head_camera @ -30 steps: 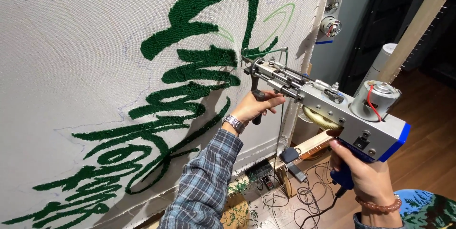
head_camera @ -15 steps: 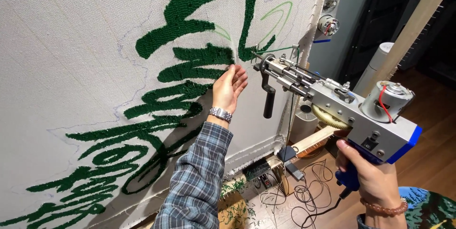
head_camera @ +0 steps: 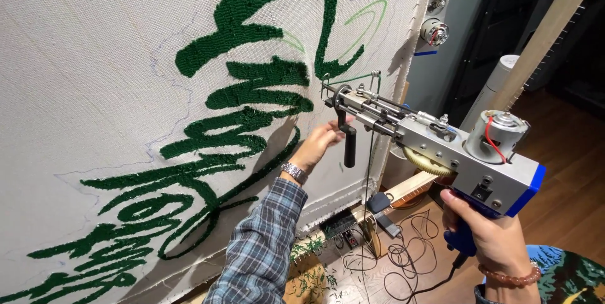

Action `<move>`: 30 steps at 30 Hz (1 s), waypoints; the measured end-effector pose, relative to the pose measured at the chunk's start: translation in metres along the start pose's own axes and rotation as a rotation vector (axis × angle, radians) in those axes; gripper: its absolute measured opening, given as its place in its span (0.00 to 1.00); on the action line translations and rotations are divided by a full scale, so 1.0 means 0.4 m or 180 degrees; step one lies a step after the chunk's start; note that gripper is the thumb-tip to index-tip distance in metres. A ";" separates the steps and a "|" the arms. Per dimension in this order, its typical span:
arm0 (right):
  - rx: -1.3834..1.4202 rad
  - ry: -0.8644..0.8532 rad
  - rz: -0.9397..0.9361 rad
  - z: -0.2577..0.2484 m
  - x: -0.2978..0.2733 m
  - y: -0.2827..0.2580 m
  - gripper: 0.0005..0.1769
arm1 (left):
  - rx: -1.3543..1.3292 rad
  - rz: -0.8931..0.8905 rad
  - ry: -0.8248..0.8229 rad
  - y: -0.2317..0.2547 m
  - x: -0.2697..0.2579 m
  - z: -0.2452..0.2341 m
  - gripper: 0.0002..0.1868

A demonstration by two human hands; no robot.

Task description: The person is tufting a rug by using a tufting gun to insert green yarn into a canvas stretched on a wooden frame.

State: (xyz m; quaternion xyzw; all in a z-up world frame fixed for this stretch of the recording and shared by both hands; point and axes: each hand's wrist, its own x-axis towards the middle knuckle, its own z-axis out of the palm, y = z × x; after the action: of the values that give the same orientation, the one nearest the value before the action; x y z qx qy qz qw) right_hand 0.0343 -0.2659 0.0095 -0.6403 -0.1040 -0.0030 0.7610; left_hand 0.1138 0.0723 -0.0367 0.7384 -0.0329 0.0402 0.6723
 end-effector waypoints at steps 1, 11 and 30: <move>-0.0007 -0.0030 0.0014 0.000 0.002 0.002 0.10 | -0.0238 0.0123 -0.0373 -0.010 -0.001 0.001 0.32; -0.0389 -0.0288 -0.0041 0.024 0.018 -0.018 0.10 | -0.0330 -0.0122 0.0350 0.006 0.000 0.123 0.11; -0.0123 -0.0164 0.0110 0.063 0.030 -0.008 0.09 | -0.0151 -0.0210 0.0391 0.012 0.002 0.094 0.15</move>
State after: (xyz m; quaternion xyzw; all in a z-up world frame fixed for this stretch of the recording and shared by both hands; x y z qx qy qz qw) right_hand 0.0416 -0.2404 0.0186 -0.6565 -0.1124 0.0245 0.7455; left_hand 0.1145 0.0343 -0.0354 0.7190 0.0319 0.0624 0.6914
